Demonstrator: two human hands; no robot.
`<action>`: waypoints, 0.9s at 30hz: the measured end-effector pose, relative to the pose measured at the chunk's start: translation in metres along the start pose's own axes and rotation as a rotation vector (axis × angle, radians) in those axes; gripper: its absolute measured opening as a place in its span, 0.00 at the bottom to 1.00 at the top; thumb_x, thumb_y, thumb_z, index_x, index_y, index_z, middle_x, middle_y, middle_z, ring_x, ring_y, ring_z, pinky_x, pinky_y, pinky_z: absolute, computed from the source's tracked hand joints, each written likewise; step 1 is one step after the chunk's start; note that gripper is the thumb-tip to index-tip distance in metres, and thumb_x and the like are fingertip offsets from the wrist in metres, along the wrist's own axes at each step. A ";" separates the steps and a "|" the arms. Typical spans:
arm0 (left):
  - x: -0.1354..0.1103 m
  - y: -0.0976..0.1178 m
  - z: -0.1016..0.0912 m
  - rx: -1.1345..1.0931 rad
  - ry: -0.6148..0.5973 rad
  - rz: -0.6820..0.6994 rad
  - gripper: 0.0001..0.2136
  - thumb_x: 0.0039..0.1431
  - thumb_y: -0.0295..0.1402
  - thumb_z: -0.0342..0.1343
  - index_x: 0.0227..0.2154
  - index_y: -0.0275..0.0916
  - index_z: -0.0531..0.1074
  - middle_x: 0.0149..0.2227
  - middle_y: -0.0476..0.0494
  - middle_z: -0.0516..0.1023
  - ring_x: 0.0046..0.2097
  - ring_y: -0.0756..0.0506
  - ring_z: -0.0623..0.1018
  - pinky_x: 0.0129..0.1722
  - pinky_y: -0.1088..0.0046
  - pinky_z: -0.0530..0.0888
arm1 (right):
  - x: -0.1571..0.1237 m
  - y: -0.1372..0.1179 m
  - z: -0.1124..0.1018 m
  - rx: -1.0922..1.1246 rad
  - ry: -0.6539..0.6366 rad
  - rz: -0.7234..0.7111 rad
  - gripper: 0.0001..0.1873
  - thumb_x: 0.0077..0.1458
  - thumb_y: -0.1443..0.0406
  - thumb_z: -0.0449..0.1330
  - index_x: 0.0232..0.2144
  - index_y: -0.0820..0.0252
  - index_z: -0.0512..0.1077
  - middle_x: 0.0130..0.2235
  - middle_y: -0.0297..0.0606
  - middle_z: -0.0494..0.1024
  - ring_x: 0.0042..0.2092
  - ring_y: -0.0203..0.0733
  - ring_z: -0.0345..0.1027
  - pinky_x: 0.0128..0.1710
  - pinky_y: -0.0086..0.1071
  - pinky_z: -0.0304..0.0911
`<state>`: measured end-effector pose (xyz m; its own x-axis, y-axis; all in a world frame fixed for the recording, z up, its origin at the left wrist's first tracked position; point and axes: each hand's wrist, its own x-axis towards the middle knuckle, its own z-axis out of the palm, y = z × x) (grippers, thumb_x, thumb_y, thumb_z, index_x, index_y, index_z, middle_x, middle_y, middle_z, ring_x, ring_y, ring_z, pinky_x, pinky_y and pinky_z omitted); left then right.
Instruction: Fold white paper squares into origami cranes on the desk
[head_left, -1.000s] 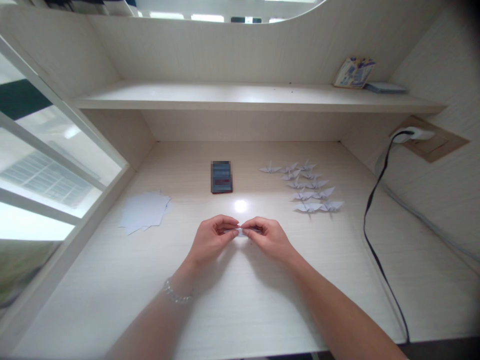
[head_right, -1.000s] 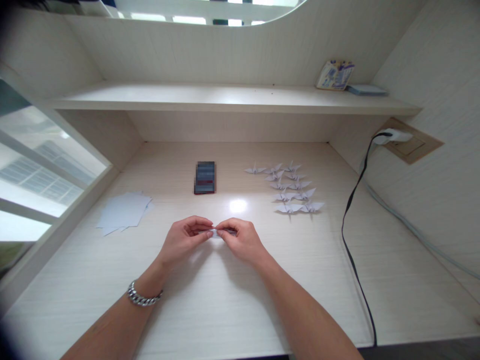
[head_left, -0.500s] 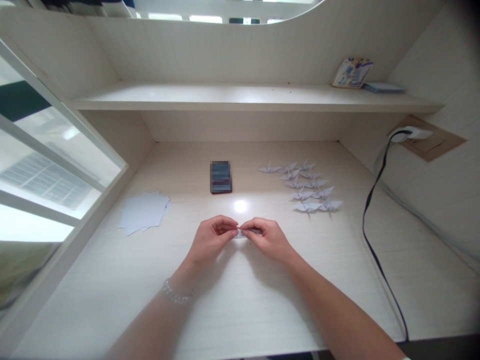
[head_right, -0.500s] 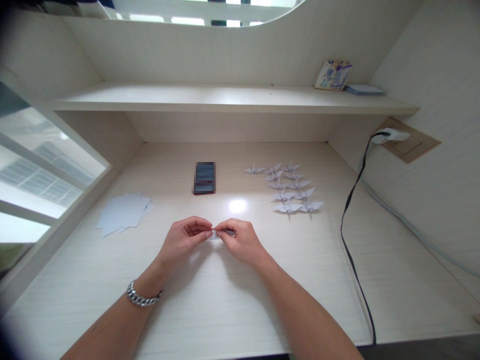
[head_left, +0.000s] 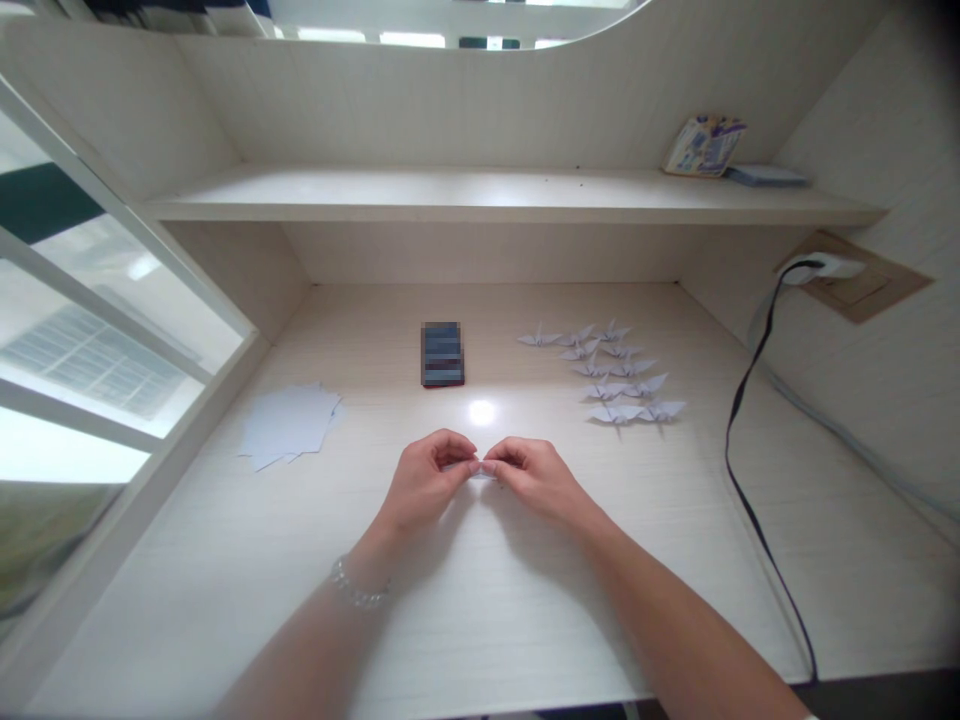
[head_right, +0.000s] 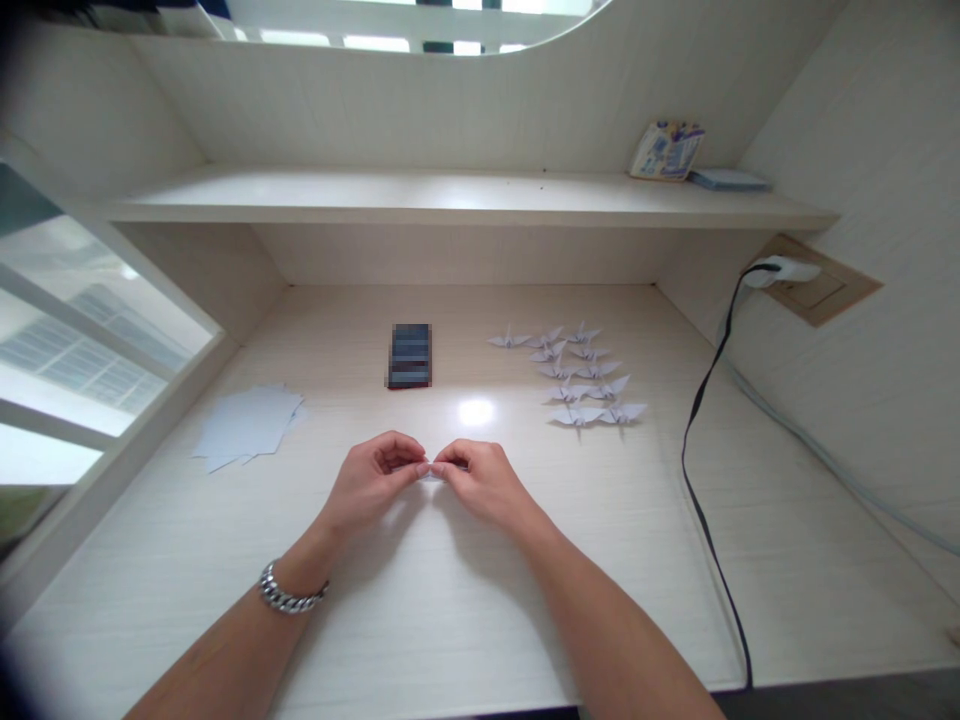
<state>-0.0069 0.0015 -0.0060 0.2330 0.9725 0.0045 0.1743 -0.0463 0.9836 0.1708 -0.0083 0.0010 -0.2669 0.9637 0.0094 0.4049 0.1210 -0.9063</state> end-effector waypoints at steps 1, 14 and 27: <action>0.000 0.000 0.000 -0.006 -0.004 -0.005 0.05 0.48 0.30 0.60 0.30 0.36 0.72 0.31 0.44 0.77 0.33 0.48 0.76 0.35 0.73 0.73 | 0.000 0.001 -0.001 -0.001 -0.022 -0.002 0.08 0.54 0.65 0.56 0.29 0.59 0.75 0.30 0.35 0.77 0.32 0.37 0.69 0.32 0.29 0.60; 0.001 -0.004 -0.002 -0.026 0.021 -0.044 0.07 0.47 0.32 0.61 0.29 0.36 0.72 0.31 0.44 0.77 0.34 0.48 0.76 0.35 0.72 0.73 | -0.001 0.000 -0.008 -0.106 -0.015 -0.068 0.07 0.55 0.65 0.55 0.33 0.59 0.73 0.33 0.36 0.77 0.34 0.37 0.68 0.34 0.29 0.59; 0.002 -0.005 -0.003 -0.031 0.034 -0.042 0.07 0.47 0.32 0.61 0.30 0.36 0.71 0.30 0.44 0.76 0.33 0.48 0.76 0.35 0.73 0.72 | -0.001 -0.001 -0.005 -0.143 -0.040 -0.072 0.09 0.56 0.67 0.53 0.32 0.59 0.73 0.31 0.35 0.77 0.31 0.36 0.67 0.31 0.27 0.59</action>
<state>-0.0101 0.0046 -0.0103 0.1938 0.9805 -0.0313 0.1533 0.0012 0.9882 0.1751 -0.0085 0.0035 -0.3332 0.9414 0.0523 0.5028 0.2243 -0.8348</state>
